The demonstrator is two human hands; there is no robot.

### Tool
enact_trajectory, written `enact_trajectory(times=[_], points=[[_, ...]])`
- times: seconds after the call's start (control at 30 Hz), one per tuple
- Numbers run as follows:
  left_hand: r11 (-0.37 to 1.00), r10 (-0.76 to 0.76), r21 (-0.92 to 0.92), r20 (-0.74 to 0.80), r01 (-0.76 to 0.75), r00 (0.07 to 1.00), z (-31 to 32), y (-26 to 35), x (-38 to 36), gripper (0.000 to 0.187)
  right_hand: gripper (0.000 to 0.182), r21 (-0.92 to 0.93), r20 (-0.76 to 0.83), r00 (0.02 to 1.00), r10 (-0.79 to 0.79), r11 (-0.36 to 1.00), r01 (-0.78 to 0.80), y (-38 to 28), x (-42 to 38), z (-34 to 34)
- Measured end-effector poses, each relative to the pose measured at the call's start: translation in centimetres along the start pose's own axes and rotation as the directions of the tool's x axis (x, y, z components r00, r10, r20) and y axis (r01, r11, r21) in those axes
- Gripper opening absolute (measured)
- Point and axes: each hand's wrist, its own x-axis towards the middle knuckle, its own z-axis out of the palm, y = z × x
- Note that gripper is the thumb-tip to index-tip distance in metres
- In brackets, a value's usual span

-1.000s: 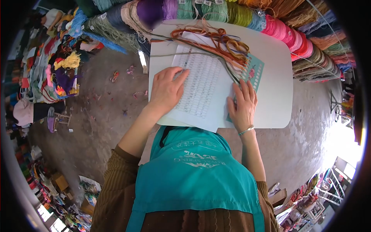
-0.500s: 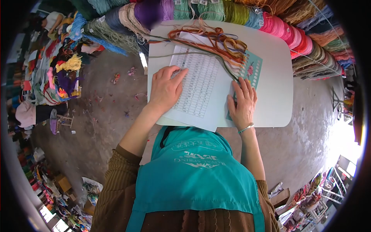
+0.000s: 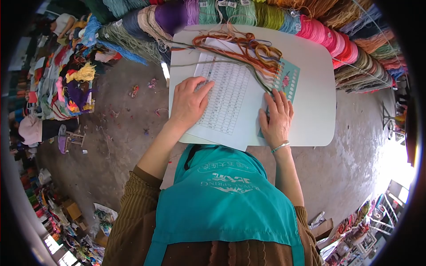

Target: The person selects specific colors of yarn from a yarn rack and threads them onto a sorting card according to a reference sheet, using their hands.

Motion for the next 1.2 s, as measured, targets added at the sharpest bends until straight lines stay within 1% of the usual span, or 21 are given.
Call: enact_trajectory(times=[0.37,0.6,0.87,1.2], points=[[0.999,0.019,0.029,0.014,-0.019,1.000,-0.18,0.11,0.03,0.041,0.047,-0.014,0.002,1.000,0.002,1.000,-0.002,-0.01,-0.04,0.03],[0.999,0.017,0.036,-0.004,-0.017,1.000,-0.13,0.21,0.05,0.041,0.046,-0.014,-0.005,1.000,-0.002,1.000,0.002,-0.02,-0.05,0.05],[0.999,0.009,0.042,0.044,-0.011,0.999,-0.54,0.69,0.15,0.044,0.046,-0.022,-0.009,1.000,-0.006,1.000,0.006,-0.13,0.02,-0.15],[0.999,0.012,0.044,0.038,-0.014,0.999,-0.39,0.76,0.19,0.047,0.045,-0.013,-0.009,1.000,-0.004,1.000,0.004,-0.09,0.02,-0.25]])
